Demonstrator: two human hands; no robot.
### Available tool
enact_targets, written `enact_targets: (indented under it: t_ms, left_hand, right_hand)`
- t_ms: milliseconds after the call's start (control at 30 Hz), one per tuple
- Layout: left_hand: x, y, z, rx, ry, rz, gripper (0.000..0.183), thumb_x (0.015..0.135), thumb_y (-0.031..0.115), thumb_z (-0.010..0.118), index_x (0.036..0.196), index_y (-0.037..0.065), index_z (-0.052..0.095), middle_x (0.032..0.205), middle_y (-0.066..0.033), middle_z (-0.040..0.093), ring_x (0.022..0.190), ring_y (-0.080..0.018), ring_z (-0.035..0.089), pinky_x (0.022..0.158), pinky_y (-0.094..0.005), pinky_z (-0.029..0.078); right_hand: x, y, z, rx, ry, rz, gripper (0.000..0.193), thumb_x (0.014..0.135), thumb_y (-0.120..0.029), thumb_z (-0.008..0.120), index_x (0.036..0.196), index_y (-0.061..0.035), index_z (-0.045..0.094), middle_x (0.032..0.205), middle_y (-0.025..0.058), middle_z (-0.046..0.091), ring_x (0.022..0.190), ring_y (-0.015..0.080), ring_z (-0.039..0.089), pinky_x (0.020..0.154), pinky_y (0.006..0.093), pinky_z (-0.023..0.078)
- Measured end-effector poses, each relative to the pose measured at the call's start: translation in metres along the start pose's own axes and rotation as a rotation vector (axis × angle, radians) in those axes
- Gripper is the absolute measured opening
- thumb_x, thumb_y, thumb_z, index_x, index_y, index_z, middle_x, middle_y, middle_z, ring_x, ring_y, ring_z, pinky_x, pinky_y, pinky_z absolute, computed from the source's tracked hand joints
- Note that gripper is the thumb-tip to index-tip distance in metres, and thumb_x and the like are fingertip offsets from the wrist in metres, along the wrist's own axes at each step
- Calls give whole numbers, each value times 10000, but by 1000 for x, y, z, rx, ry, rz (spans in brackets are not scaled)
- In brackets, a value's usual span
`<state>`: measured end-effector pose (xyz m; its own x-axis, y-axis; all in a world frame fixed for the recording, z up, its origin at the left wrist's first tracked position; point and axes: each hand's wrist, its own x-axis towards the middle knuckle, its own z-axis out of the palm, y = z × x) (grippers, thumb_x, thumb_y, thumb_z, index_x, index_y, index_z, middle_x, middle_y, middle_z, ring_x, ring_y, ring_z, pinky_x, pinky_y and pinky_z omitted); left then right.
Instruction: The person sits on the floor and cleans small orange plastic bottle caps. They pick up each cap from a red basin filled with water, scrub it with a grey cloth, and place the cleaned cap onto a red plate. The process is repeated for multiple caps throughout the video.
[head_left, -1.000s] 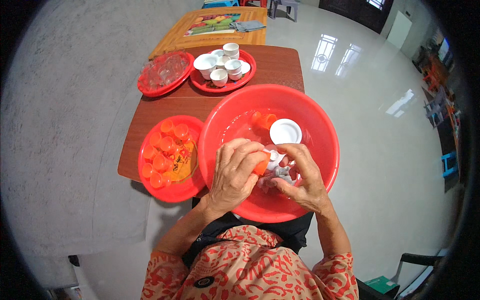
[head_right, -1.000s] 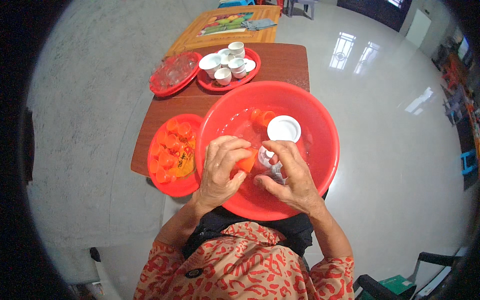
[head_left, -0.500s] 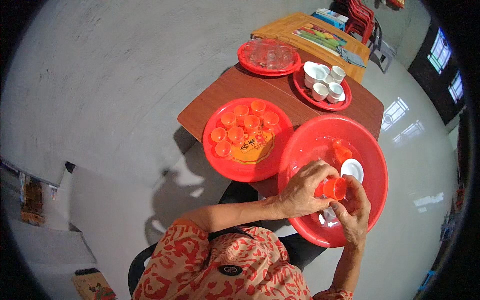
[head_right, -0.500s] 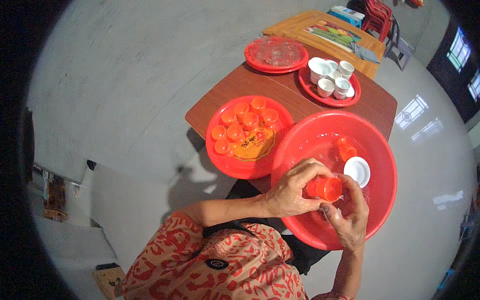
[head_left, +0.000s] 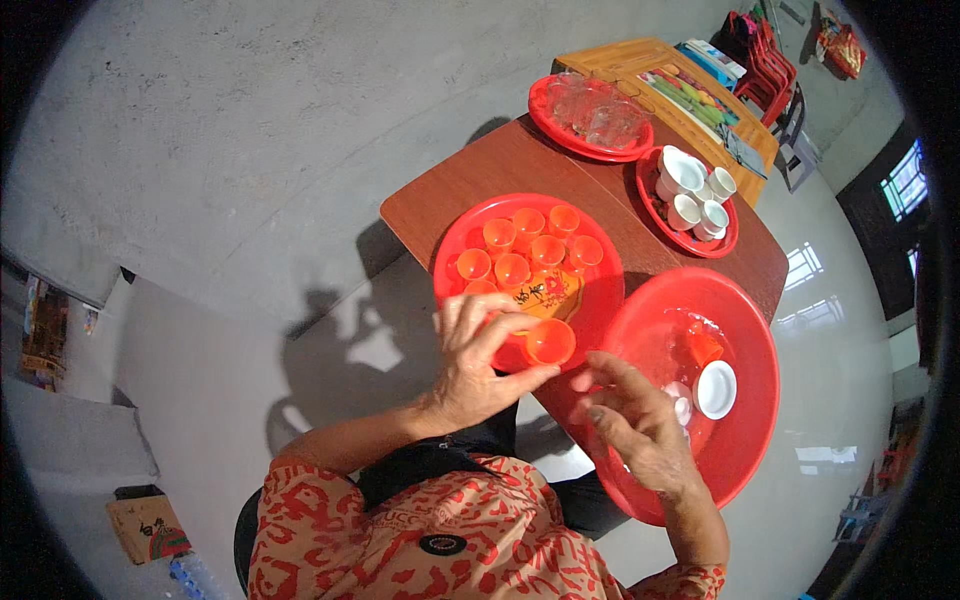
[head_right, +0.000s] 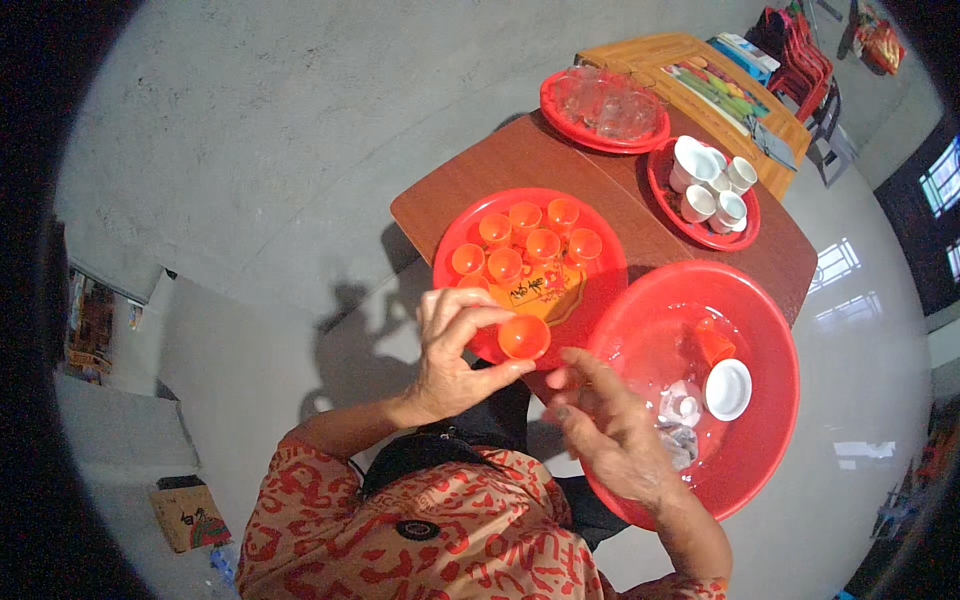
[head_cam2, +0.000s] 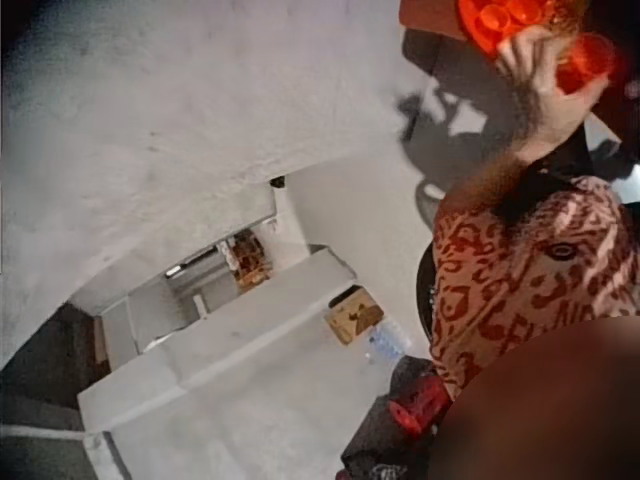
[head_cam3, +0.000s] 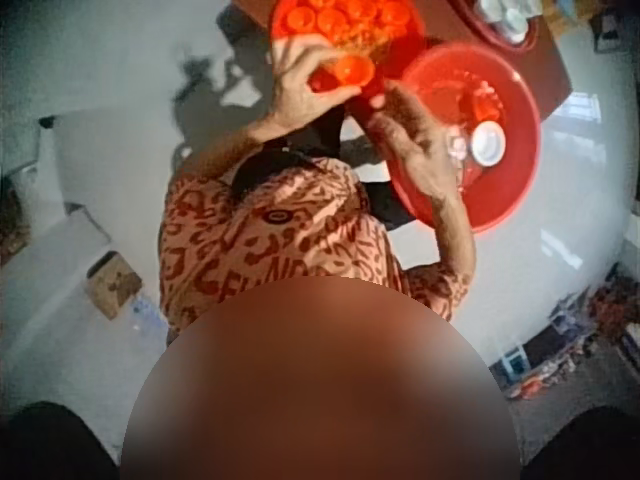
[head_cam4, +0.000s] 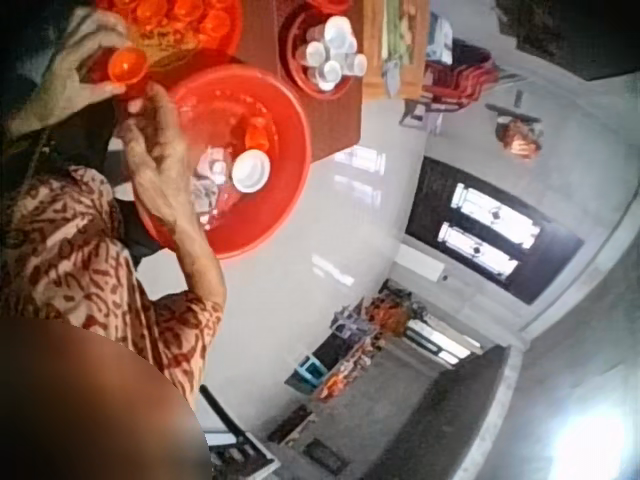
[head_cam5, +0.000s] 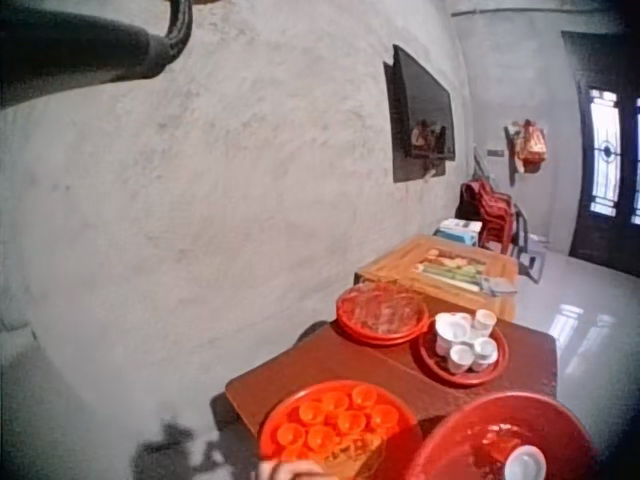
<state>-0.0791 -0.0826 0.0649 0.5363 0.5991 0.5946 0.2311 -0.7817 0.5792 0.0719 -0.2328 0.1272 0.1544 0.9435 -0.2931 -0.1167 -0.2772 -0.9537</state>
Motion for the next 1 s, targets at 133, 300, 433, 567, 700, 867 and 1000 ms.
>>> enact_targets:
  t_ms: [133,300,433,567,700,867,1000]
  left_hand:
    - [0,-25,0,159,14,-49,503,554,335,875,980,161,672,1096,-48,505,1069,-256,418,913,-420,308]
    - [2,-47,21,282,-7,-18,513,617,404,818,1071,221,666,1207,-51,444,1135,-271,356,917,-471,246]
    - [0,-60,30,319,-10,12,519,629,428,804,1089,232,665,1227,-53,446,1133,-270,355,913,-472,242]
    - [-3,-71,33,361,-13,34,521,647,449,787,1101,229,660,1222,-50,457,1124,-262,362,908,-468,242]
    - [-7,-79,36,372,-21,42,539,653,462,781,1116,218,650,1212,-42,466,1114,-255,372,904,-463,243]
    - [-7,-79,38,380,-14,28,544,620,442,807,1086,200,666,1185,-37,470,1111,-278,381,938,-457,264]
    - [-8,-80,38,374,-29,27,573,617,433,811,1111,192,648,1190,-40,469,1111,-282,385,939,-463,266]
  right_hand:
    - [29,12,24,220,-16,97,627,934,-17,511,1465,7,179,1304,143,432,1022,204,574,694,288,522]
    - [62,33,35,272,152,143,685,913,-35,519,1475,6,129,1353,170,389,1081,226,545,739,307,538]
    - [75,39,39,309,194,141,699,888,-25,513,1472,6,131,1342,169,411,1144,242,502,768,325,531]
    - [85,39,40,252,202,174,699,872,-2,509,1470,0,148,1333,162,426,1148,240,493,803,329,516]
    - [90,37,43,229,218,210,695,862,10,516,1465,-1,171,1349,156,423,1146,231,497,811,322,512]
    - [93,41,41,246,224,189,682,857,21,527,1454,2,199,1365,148,423,1125,210,518,790,300,518]
    - [93,45,40,240,232,184,663,857,19,528,1445,-7,222,1357,146,435,1101,205,535,780,298,522]
